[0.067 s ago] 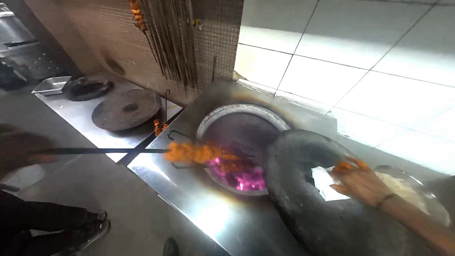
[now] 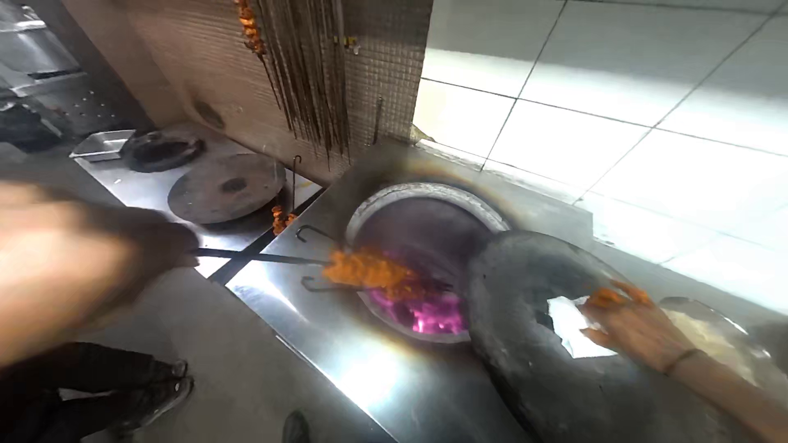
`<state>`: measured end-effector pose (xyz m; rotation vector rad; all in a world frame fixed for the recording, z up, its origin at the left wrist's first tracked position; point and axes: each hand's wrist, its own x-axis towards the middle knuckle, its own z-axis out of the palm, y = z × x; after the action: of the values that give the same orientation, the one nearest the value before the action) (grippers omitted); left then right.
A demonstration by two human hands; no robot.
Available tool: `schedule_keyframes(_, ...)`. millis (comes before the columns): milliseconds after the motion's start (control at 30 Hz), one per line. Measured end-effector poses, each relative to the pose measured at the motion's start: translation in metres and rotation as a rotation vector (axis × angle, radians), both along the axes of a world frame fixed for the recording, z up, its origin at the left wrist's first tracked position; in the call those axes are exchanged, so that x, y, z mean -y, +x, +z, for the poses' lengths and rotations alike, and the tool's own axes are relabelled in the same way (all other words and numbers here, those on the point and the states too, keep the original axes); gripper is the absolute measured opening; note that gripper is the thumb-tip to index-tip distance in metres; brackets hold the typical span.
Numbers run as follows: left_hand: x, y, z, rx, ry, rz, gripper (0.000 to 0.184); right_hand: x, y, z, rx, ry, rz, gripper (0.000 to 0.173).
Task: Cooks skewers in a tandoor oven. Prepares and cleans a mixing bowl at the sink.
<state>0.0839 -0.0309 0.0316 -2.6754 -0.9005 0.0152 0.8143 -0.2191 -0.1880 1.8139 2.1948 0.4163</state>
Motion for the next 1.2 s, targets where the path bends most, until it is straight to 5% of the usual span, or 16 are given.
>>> schedule_keyframes(100,0.025,0.103,0.007,-0.015,0.148,-0.077,0.017,0.004,0.0,0.004,-0.017,0.004,0.021,0.032)
schedule_keyframes(200,0.027,0.166,-0.004,-0.176,-0.05,0.029,0.009,0.009,-0.003,0.009,0.0,-0.031,-0.018,0.033)
schedule_keyframes(467,0.018,0.265,-0.069,-0.247,-0.328,-0.053,0.015,0.019,0.0,-0.001,-0.04,0.081,0.061,0.033)
schedule_keyframes(567,0.01,0.292,-0.08,-0.397,-0.341,0.061,0.021,0.019,-0.01,0.001,-0.059,0.067,0.052,0.033)
schedule_keyframes(700,-0.008,0.28,-0.077,-0.55,-0.312,0.064,0.022,0.021,-0.017,0.003,-0.048,0.007,0.012,0.031)
schedule_keyframes(1000,0.009,0.246,-0.104,-0.442,-0.374,0.214,0.024,0.017,-0.017,0.005,-0.065,-0.088,-0.071,0.033)
schedule_keyframes(1200,0.033,0.224,-0.117,-0.38,-0.527,0.348,0.024,0.012,-0.007,0.002,-0.068,0.025,0.008,0.033)
